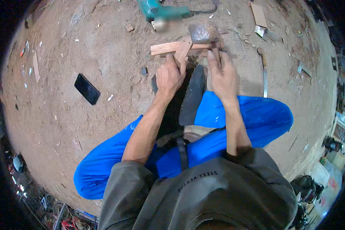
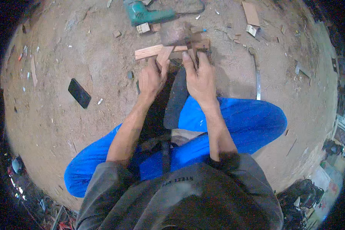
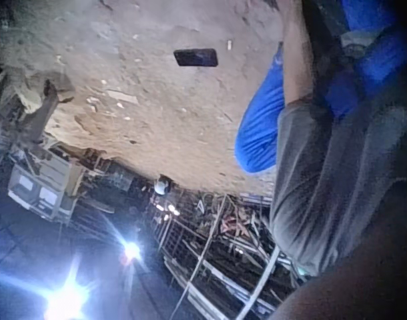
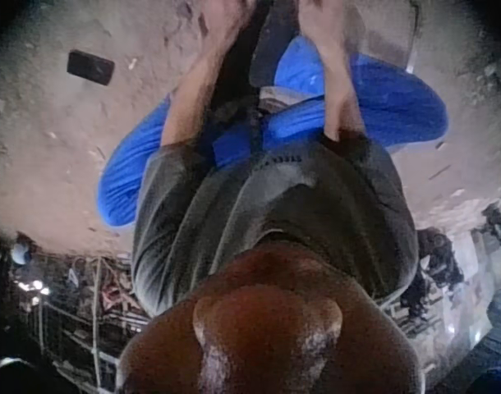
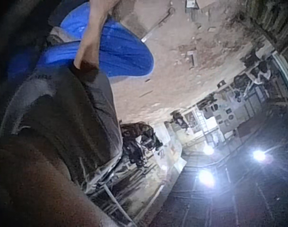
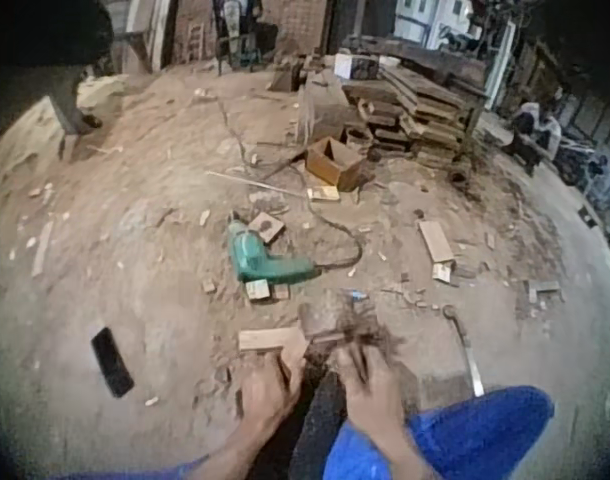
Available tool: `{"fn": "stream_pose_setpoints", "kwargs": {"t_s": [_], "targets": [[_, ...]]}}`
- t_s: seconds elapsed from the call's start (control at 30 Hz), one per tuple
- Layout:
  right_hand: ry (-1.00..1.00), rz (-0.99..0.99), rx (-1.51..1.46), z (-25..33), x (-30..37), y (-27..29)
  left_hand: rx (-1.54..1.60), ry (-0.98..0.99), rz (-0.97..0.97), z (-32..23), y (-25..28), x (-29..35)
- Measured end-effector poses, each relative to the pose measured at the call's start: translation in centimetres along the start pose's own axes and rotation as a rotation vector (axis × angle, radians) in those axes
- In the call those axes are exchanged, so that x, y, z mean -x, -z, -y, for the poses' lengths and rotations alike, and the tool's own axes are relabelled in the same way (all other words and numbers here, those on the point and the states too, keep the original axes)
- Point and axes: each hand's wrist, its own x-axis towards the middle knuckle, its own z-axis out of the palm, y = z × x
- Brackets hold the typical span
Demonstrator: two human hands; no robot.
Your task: The person assembles a wooden cross-like structure by hand, using a small wooden mallet to drive two pieces of wood together at a joint.
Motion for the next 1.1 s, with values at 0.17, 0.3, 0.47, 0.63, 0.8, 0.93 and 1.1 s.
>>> {"fn": "stream_pose_setpoints", "kwargs": {"t_s": [0.17,0.3,0.47,0.63,0.8,0.93,1.1], "targets": [[-0.013,-0.059,-0.348,0.9,0.6,0.2,-0.025,-0.038,-0.053,1.0,-0.5,-0.1],[0.084,-0.033,0.040,-3.5,0.3,-3.0,0.048,0.004,-0.045,0.4,0.3,-0.3],[-0.139,0.061,-0.069,0.9,0.5,-1.3,-0.017,0.010,-0.027,1.0,-0.3,-0.1],[0.085,-0.007,0.144,-3.4,0.9,-4.4,0.014,-0.044,-0.069,1.7,-0.3,0.0],[-0.109,-0.009,-0.078,0.7,0.0,-0.7,0.061,-0.053,-0.052,1.1,0.3,-0.6],[-0.054,0.066,-0.036,-1.8,2.3,-2.2,0.062,0.042,0.025,0.3,0.6,-0.2],[-0.026,0.057,-0.034,-0.7,3.0,-4.7,0.042,0.040,-0.034,0.8,0.3,-0.4]]}}
